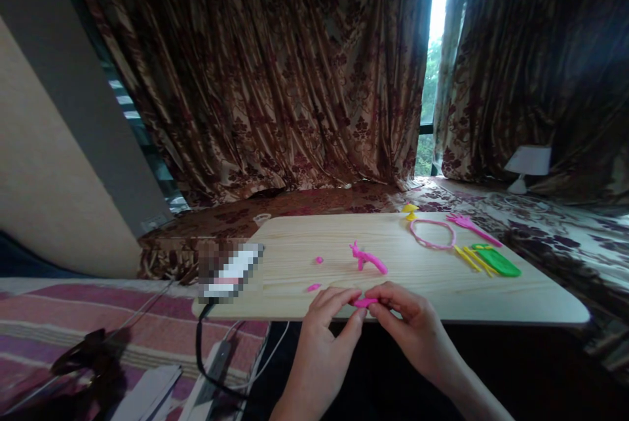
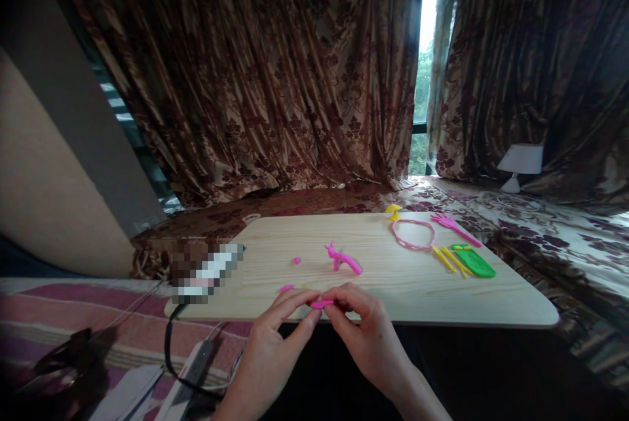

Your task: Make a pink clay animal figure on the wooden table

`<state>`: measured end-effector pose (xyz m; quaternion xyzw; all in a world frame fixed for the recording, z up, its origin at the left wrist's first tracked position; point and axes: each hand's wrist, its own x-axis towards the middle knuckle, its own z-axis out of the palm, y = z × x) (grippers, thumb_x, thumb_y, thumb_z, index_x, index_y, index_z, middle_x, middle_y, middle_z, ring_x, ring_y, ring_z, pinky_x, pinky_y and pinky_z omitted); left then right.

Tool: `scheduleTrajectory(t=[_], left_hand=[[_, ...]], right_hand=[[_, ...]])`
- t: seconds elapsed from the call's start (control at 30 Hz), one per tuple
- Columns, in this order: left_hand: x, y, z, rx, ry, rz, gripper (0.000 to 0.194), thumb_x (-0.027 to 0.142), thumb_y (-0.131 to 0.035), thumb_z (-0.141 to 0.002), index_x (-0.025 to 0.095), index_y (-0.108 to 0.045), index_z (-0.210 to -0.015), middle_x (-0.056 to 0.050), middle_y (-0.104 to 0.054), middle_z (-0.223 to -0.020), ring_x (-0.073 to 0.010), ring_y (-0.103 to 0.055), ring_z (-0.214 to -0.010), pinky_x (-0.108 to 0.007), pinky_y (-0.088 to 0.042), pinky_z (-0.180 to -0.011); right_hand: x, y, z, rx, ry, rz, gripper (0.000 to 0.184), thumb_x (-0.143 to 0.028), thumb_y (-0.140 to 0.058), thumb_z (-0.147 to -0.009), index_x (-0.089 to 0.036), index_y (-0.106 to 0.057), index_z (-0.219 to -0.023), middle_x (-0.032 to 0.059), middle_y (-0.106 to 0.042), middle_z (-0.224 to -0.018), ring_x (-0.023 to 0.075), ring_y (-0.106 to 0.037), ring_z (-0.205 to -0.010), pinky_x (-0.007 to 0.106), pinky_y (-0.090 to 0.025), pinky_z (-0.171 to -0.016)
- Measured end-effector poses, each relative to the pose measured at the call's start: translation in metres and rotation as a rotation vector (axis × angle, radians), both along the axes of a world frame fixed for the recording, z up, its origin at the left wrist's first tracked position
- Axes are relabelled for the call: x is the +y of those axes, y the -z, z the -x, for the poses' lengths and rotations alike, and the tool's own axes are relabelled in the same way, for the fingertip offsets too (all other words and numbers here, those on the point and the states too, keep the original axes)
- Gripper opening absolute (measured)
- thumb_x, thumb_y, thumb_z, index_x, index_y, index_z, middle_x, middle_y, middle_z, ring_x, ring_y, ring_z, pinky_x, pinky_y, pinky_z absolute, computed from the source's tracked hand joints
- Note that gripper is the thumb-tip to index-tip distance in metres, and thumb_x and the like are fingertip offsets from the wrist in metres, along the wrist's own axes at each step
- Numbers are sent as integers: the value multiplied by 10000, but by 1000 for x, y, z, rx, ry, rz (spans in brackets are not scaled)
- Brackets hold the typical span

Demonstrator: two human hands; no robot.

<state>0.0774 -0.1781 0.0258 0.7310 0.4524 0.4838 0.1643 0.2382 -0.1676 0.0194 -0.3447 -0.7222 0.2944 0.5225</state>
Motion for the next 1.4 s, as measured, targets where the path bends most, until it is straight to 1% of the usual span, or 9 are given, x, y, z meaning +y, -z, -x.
scheduleTrajectory(t=[0.23, 0.37, 0.57, 0.7, 0.83, 1.0, 1.13, 1.3, 1.4], left_hand=[[-13, -15, 1, 96, 25, -140, 155, 185, -615, -815, 236, -668, -952, -3, -681, -876, -178, -609, -887, -428, -362, -979], [-19, -23, 2, 128, 17, -197, 139, 146, -599, -819, 223, -654, -920, 13, -664, -817, -151, -617, -819, -440, -334, -1007], [-26, -31, 1, 188, -14, -270, 97, 113, -590, -803, 194, -636, -831, 17, -626, -738, -133, -612, -747, -449, -316, -1030], [-28, -31, 0, 186, -6, -245, 112, 140, -600, -804, 210, -640, -881, 12, -644, -772, -148, -622, -777, -453, -351, -1010], [-29, -27, 2, 131, -79, -264, 301, 176, -667, -754, 256, -601, -1037, 1, -679, -919, -197, -617, -940, -443, -383, -989], [-31, -29, 5, 108, -36, -254, 155, 130, -622, -786, 249, -614, -885, 45, -669, -811, -140, -640, -788, -434, -327, -1040], [-32, -33, 2, 86, -11, -252, 117, 118, -606, -796, 225, -612, -843, 42, -653, -774, -129, -635, -746, -427, -331, -1038], [-32, -31, 0, 119, -34, -319, 246, 112, -627, -771, 245, -593, -976, 37, -653, -807, -145, -635, -801, -440, -323, -1041], [-33, -30, 1, 165, -18, -356, 248, 92, -618, -774, 254, -589, -959, 41, -650, -813, -135, -629, -793, -429, -327, -1035]], right_hand=[[-15, -17, -2, 25, -63, -29, 159, -148, -544, -881, -216, -680, -926, 17, -644, -865, 147, -605, -830, 255, -466, -753], [-23, -23, -4, 3, -108, -12, 194, -162, -519, -899, -227, -683, -980, 21, -637, -869, 147, -600, -815, 256, -467, -723], [-30, -29, -3, 5, -118, -25, 186, -152, -515, -897, -221, -681, -943, 19, -630, -843, 144, -599, -791, 256, -469, -711], [-31, -26, -4, 13, -96, -9, 156, -162, -516, -894, -215, -662, -914, 17, -638, -851, 147, -605, -808, 259, -474, -738], [-28, -19, -9, 95, 1, 47, 106, -216, -550, -883, -222, -618, -964, 14, -647, -895, 155, -611, -838, 262, -479, -766], [-29, -22, -13, 54, -6, 54, 92, -251, -534, -897, -221, -621, -886, 0, -621, -816, 136, -578, -763, 236, -465, -698], [-33, -27, -14, 56, -40, 43, 98, -238, -533, -897, -225, -624, -931, 11, -630, -869, 146, -588, -807, 246, -470, -734], [-34, -31, -14, 60, -72, 43, 128, -231, -521, -904, -234, -647, -920, 6, -645, -860, 144, -596, -801, 240, -465, -734], [-35, -33, -14, 51, -45, 67, 133, -253, -526, -900, -224, -654, -877, 0, -639, -806, 137, -580, -744, 228, -457, -683]])
